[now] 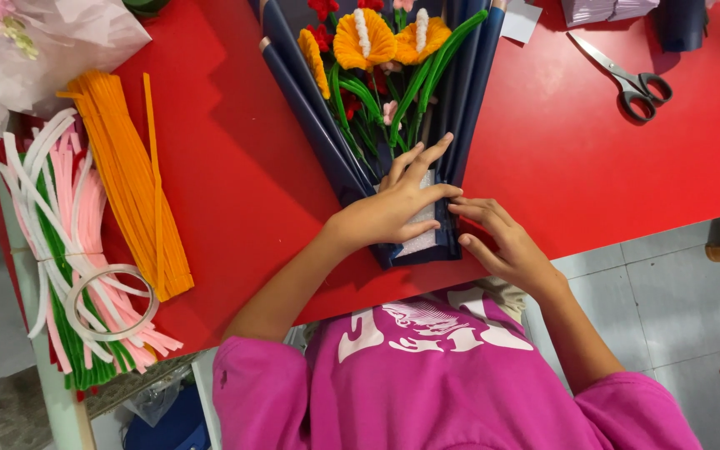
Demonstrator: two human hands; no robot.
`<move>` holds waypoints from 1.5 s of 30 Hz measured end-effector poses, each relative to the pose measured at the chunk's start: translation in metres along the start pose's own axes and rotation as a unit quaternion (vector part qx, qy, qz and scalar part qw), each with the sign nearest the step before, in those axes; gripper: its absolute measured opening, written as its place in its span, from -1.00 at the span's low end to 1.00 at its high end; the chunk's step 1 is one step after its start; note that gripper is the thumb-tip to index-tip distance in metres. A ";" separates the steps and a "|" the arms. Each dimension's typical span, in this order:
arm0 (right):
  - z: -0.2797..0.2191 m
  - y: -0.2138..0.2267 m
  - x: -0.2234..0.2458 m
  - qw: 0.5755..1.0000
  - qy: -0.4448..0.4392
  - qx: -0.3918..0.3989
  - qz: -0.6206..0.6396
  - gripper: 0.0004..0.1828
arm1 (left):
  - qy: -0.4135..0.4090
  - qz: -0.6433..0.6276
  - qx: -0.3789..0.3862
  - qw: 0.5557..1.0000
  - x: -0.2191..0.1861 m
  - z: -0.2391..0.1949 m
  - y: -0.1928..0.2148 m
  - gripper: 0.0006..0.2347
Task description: A person wraps the base of an artificial flower bouquet with blue paper and secures it with tape at a design station.
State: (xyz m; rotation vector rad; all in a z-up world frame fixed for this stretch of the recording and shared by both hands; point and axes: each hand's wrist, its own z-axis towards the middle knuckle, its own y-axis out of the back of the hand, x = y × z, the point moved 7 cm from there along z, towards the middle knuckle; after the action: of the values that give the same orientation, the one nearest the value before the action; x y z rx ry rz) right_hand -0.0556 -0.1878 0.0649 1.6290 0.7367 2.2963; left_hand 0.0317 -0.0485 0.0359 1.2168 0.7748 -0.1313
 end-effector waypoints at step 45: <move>0.217 0.585 -0.649 0.879 -0.278 -0.203 -0.329 -0.17 | 0.122 -0.194 0.116 0.966 -0.022 0.011 0.032 -0.78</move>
State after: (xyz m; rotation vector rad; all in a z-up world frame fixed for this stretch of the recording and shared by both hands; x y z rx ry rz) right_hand 0.4344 -0.9248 -0.1021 1.4265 0.5062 1.3004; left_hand 0.0360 -0.0529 0.0756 1.3041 1.2382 -0.4099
